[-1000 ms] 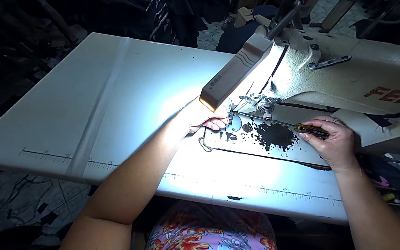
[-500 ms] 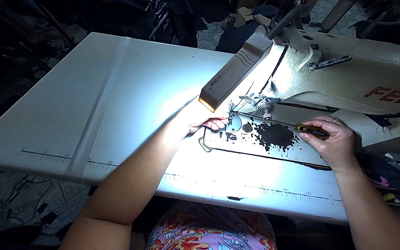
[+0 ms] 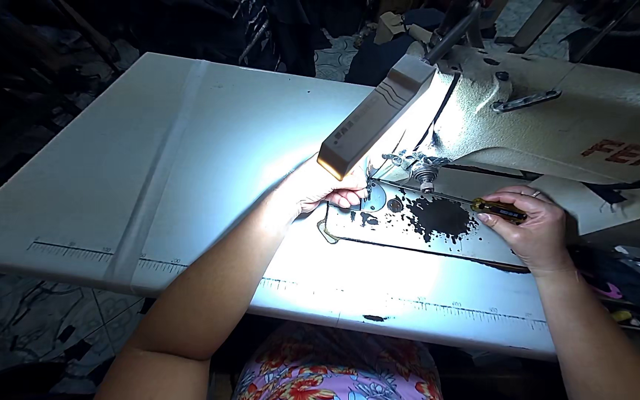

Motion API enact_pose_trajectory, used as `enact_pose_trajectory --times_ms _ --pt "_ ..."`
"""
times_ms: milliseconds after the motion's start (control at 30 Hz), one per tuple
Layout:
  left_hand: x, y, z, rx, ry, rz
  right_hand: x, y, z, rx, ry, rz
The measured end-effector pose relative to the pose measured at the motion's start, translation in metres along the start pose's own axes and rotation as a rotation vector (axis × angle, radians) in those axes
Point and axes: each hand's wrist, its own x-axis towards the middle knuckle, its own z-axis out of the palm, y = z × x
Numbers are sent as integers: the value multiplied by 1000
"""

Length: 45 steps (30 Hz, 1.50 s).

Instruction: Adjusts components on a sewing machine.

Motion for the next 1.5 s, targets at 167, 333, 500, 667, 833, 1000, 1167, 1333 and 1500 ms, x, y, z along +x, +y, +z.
enact_pose_trajectory --times_ms 167,333,500,667,833,1000,1167,1333,1500 --pt "-1 0 0 -5 -14 20 0 0 0 1 -3 1" --pt "0 1 0 24 -4 31 -1 1 0 -4 -3 3" --pt "0 0 -1 42 3 37 -1 1 0 -5 -5 2" --pt "1 0 -1 40 3 50 -1 2 0 4 -2 -2" --pt "0 0 1 45 35 43 0 2 0 3 -4 -5" --pt "0 -2 2 53 57 90 0 0 0 5 -2 -5" --pt "3 -7 0 28 79 132 -1 1 0 10 -4 1" --pt "3 -9 3 78 167 152 -1 1 0 7 -1 -4" --pt "8 -21 6 233 297 334 -1 1 0 12 2 -11"
